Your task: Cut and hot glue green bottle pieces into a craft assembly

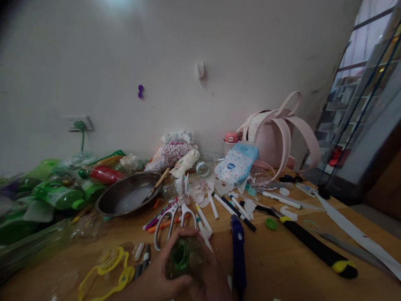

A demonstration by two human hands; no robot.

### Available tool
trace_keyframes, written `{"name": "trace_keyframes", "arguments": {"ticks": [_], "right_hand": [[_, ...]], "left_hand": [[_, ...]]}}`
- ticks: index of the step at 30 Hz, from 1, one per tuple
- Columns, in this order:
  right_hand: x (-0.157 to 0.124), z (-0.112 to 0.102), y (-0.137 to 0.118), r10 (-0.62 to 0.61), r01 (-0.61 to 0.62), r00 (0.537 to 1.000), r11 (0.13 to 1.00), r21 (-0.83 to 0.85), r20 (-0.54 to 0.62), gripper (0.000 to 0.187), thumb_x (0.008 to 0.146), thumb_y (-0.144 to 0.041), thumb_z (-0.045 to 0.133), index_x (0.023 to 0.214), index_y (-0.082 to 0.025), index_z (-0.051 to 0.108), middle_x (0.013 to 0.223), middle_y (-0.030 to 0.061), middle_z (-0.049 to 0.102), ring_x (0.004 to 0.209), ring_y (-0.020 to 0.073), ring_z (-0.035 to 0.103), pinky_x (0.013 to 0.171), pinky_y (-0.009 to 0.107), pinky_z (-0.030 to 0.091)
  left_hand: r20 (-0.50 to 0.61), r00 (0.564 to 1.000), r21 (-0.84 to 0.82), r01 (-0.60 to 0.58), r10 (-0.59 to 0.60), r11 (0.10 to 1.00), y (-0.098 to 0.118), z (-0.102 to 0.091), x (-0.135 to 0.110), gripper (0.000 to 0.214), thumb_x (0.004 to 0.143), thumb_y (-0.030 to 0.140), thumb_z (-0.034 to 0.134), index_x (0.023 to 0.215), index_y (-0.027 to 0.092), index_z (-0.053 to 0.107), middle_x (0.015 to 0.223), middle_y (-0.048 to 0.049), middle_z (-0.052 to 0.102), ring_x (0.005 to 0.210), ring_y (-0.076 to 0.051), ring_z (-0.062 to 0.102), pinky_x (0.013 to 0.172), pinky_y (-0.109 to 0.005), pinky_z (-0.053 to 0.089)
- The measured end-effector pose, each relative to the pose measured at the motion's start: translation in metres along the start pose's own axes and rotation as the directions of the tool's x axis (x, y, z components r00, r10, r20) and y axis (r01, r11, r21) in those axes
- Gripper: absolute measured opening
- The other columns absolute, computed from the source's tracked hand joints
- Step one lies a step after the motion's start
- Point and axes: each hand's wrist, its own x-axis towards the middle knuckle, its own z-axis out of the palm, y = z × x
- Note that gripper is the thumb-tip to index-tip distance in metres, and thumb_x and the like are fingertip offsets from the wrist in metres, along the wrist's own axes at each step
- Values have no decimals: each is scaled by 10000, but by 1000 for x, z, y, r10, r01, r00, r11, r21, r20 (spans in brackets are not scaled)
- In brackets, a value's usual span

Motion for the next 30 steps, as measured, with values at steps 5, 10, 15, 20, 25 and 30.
{"name": "trace_keyframes", "arguments": {"ticks": [5, 10, 15, 20, 25, 30], "right_hand": [[-6, -3, 2, 16, -18, 1000, 982, -186, -9, 501, 879, -410, 480, 1370, -309, 495, 1123, 102, 708, 1096, 310, 628, 974, 468, 454], [-6, 3, 7, -21, 4, 997, 976, -217, -77, 502, 893, -463, 412, 1370, -327, 485, 1151, 102, 693, 1052, 305, 646, 949, 461, 472], [4, 5, -5, -237, 240, 971, 950, -202, 42, 479, 904, -544, 360, 1235, -320, 625, 1212, 82, 666, 1029, 269, 658, 883, 378, 528], [2, -3, -1, -200, 210, 978, 950, -230, 66, 455, 900, -525, 431, 1259, -314, 614, 1279, 72, 633, 1173, 266, 578, 1012, 379, 438], [-3, -5, 9, -78, 72, 997, 954, -290, -9, 375, 905, -436, 489, 1253, -367, 612, 1127, 66, 715, 1013, 271, 668, 918, 392, 514], [3, 6, -14, -235, 235, 972, 972, -24, 23, 392, 890, -497, 495, 1246, -387, 615, 1229, 37, 667, 1060, 263, 642, 915, 351, 516]], "left_hand": [[6, 1000, 2, -21, 21, 1000, 2, 0, 1, 535, 669, 225, 671, 1149, 236, 434, 1037, -63, 589, 890, -206, 586, 759, -305, 465], [-4, 1000, -18, 10, -10, 1000, 9, 2, 2, 504, 643, 211, 661, 1099, 226, 447, 1028, -70, 587, 898, -216, 585, 765, -314, 465], [-10, 1000, -40, 14, -14, 999, 6, 3, 1, 518, 631, 235, 687, 1090, 221, 447, 999, -61, 578, 892, -212, 574, 775, -320, 452], [2, 1000, -57, -2, 2, 998, 5, 5, 2, 515, 647, 216, 680, 1095, 217, 424, 1006, -64, 589, 888, -198, 587, 778, -314, 447], [7, 999, -100, 41, -40, 994, 10, 8, 5, 522, 644, 212, 670, 1098, 223, 413, 990, -64, 605, 868, -196, 598, 750, -307, 455], [-7, 998, -137, 67, -68, 988, 8, 6, 5, 563, 627, 313, 743, 1092, 220, 439, 982, -58, 596, 869, -200, 594, 745, -302, 451]]}}
